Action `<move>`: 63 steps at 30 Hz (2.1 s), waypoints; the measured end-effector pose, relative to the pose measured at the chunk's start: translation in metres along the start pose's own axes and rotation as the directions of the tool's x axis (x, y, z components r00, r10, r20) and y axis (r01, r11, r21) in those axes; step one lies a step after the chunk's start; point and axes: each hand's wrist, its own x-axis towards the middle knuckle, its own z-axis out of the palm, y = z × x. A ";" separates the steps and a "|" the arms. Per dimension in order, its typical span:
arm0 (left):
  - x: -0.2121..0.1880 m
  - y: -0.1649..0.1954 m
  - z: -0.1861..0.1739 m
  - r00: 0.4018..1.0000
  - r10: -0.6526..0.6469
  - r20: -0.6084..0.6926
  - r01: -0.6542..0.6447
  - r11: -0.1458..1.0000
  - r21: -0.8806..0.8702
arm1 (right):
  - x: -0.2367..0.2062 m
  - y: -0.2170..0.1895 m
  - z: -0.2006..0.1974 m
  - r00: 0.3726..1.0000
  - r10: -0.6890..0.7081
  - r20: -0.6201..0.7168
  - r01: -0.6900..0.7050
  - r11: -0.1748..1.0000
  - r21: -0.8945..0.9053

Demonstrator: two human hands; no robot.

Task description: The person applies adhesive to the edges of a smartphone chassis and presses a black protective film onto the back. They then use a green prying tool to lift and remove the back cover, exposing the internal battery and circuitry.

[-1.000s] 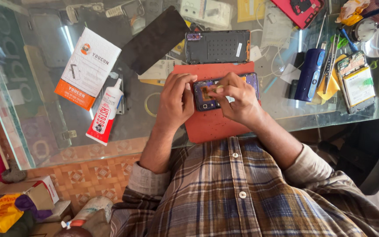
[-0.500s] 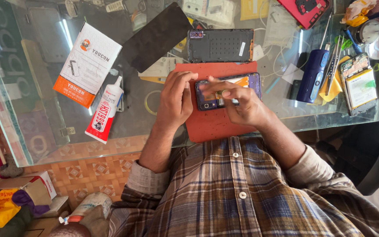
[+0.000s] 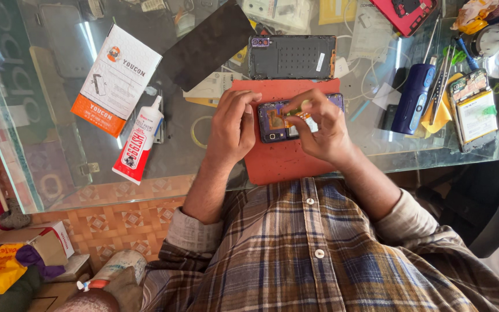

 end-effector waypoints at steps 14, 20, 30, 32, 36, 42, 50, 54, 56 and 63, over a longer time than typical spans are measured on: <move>0.005 0.009 -0.002 0.995 0.093 0.033 -0.094 0.994 0.056 | -0.002 0.006 -0.001 0.967 -0.180 0.179 0.208 0.966 -0.151; 0.006 0.016 0.000 0.972 0.182 0.145 -0.212 0.950 0.228 | -0.002 -0.015 -0.002 0.965 -0.097 0.242 0.176 0.928 -0.329; 0.016 0.021 0.008 0.893 0.124 0.433 -0.318 0.855 0.410 | -0.020 -0.039 -0.013 0.813 -0.138 0.566 0.469 0.731 -0.496; 0.020 0.021 0.019 0.866 0.104 0.488 -0.375 0.780 0.500 | -0.021 -0.042 -0.010 0.800 -0.097 0.593 0.479 0.698 -0.532; 0.026 0.020 0.037 0.817 0.041 0.575 -0.467 0.631 0.619 | -0.020 -0.045 -0.008 0.790 -0.047 0.611 0.455 0.713 -0.533; 0.029 0.017 0.050 0.768 -0.083 0.634 -0.554 0.409 0.725 | -0.022 -0.042 -0.007 0.818 -0.069 0.571 0.440 0.713 -0.546; 0.030 -0.002 0.030 0.887 0.047 0.458 -0.285 0.837 0.467 | -0.026 -0.040 0.000 0.847 0.006 0.532 0.368 0.716 -0.594; 0.045 -0.013 0.017 0.950 0.039 0.311 -0.135 0.947 0.291 | -0.022 -0.042 0.001 0.843 -0.005 0.538 0.371 0.730 -0.574; 0.056 -0.016 0.022 0.970 0.106 0.219 -0.161 0.954 0.252 | -0.020 -0.043 0.001 0.838 -0.025 0.545 0.396 0.715 -0.576; 0.067 -0.010 0.031 0.972 0.148 0.185 -0.187 0.958 0.219 | -0.015 -0.044 -0.008 0.902 -0.085 0.424 0.318 0.795 -0.517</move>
